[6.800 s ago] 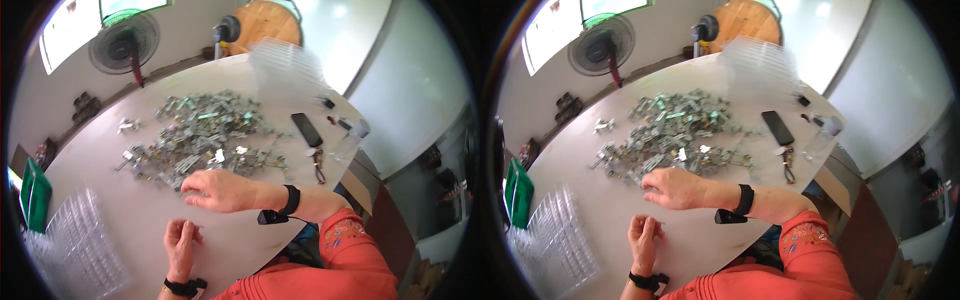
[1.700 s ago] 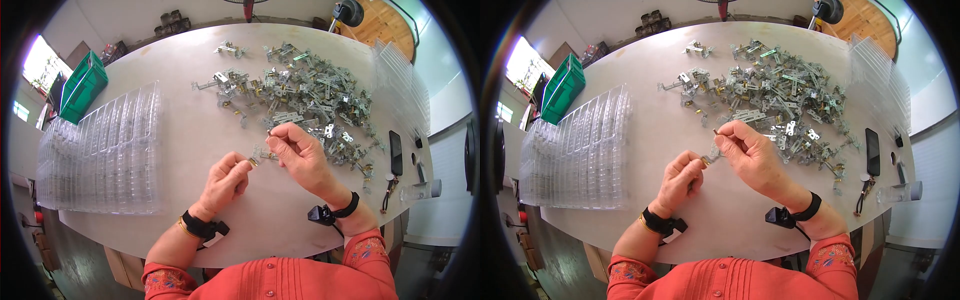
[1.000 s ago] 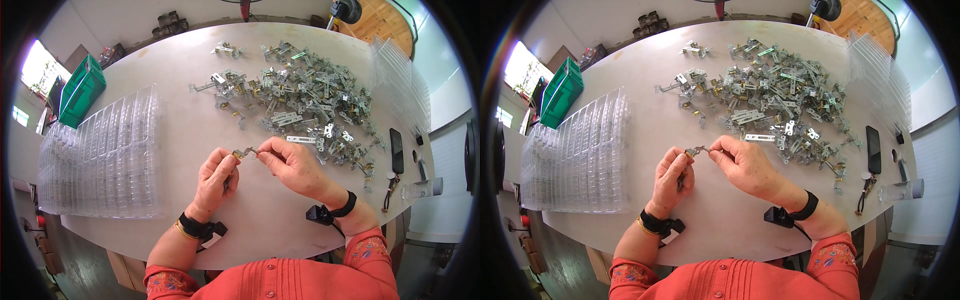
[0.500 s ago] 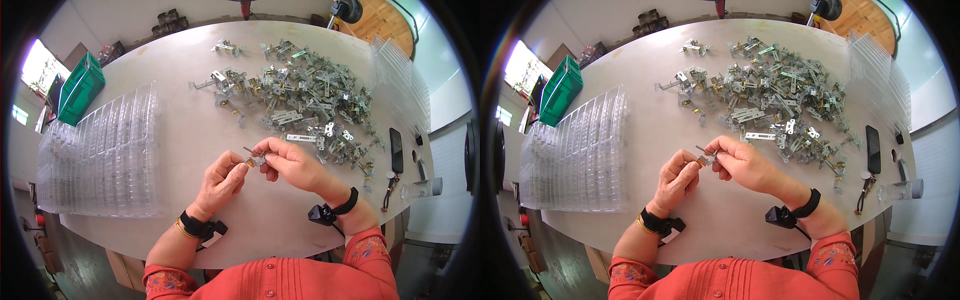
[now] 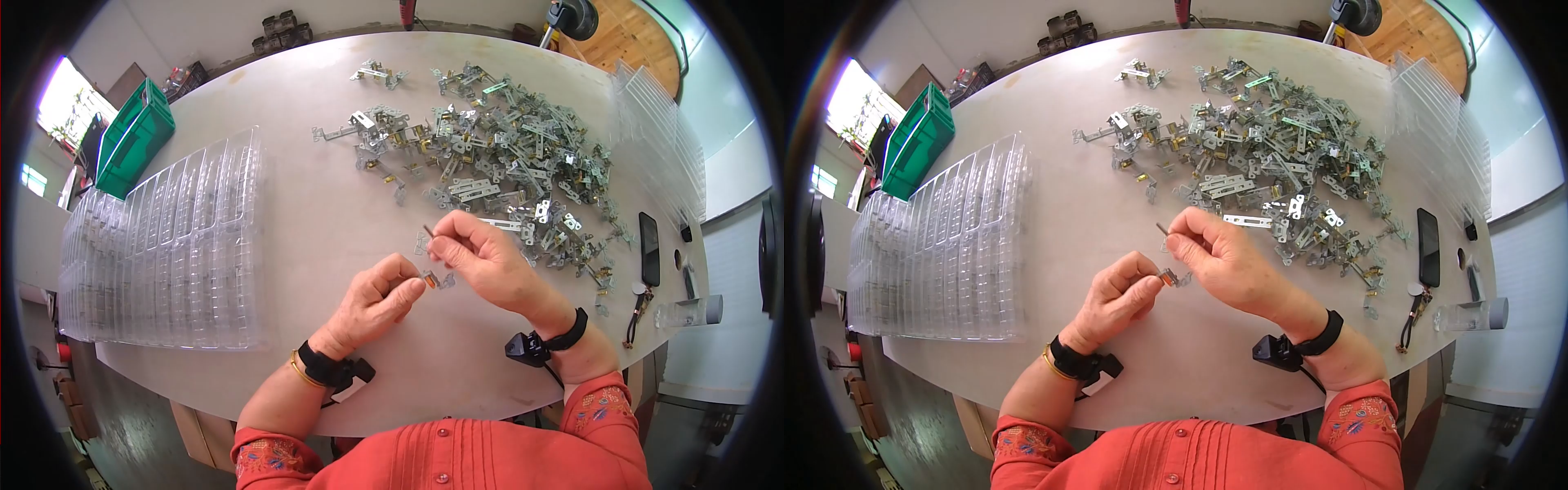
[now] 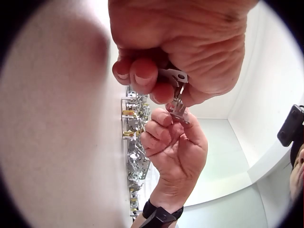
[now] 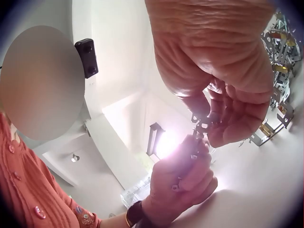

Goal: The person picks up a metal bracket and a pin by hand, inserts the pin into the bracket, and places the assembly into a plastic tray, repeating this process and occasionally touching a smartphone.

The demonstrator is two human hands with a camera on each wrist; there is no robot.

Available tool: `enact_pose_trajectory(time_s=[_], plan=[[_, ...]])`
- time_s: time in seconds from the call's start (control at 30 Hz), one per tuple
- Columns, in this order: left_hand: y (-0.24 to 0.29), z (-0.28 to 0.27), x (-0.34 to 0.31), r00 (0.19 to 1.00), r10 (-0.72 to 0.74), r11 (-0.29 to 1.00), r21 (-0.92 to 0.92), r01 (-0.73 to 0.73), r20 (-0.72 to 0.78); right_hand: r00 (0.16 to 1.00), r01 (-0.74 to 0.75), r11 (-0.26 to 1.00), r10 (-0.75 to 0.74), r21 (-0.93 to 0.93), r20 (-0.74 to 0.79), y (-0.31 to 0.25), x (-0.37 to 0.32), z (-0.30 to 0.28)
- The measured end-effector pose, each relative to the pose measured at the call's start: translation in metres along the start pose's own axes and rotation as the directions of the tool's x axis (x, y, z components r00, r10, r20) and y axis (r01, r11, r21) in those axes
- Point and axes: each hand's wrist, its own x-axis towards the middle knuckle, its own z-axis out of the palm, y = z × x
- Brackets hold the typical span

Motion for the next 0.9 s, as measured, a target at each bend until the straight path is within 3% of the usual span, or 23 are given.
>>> enact_pose_trajectory(time_s=[0.07, 0.2, 0.27, 0.53, 0.6, 0.67, 0.73, 0.8, 0.9], plan=[[0.01, 0.0, 0.0, 0.984, -0.172, 0.961, -0.23, 0.156, -0.055, 0.989, 0.117, 0.991, -0.122, -0.064, -0.089, -0.003, 0.0, 0.0], [0.007, -0.006, 0.003, 0.968, -0.229, 0.914, -0.364, 0.18, -0.097, 0.953, 0.293, 0.948, -0.3, -0.128, -0.036, -0.019, -0.004, -0.003], [0.007, -0.006, 0.003, 0.965, -0.249, 0.897, -0.395, 0.196, -0.086, 0.916, 0.397, 0.868, -0.397, -0.297, 0.062, -0.024, -0.005, -0.001], [0.007, -0.013, 0.004, 0.96, -0.273, 0.809, -0.527, 0.26, 0.054, 0.874, 0.483, 0.808, -0.468, -0.337, 0.13, -0.021, -0.002, -0.001], [0.003, -0.012, 0.003, 0.966, -0.23, 0.704, -0.666, 0.247, 0.115, 0.864, 0.5, 0.795, -0.485, -0.344, 0.134, -0.019, -0.002, 0.001], [-0.005, -0.017, 0.004, 0.973, -0.186, 0.643, -0.731, 0.228, 0.14, 0.947, 0.321, 0.945, -0.32, 0.061, -0.031, -0.012, -0.004, 0.005], [-0.012, -0.018, 0.007, 0.978, -0.136, 0.578, -0.789, 0.21, 0.16, 0.962, 0.268, 0.956, -0.259, 0.12, -0.087, -0.01, -0.002, 0.002], [-0.015, -0.011, 0.009, 0.996, 0.04, 0.697, -0.711, -0.09, -0.086, 0.97, 0.208, 0.956, -0.174, 0.205, -0.172, -0.01, 0.001, 0.0], [-0.003, -0.008, 0.01, 0.991, 0.038, 0.787, -0.607, -0.11, -0.131, 0.979, 0.125, 0.938, -0.063, 0.323, -0.195, -0.011, 0.004, -0.001]])
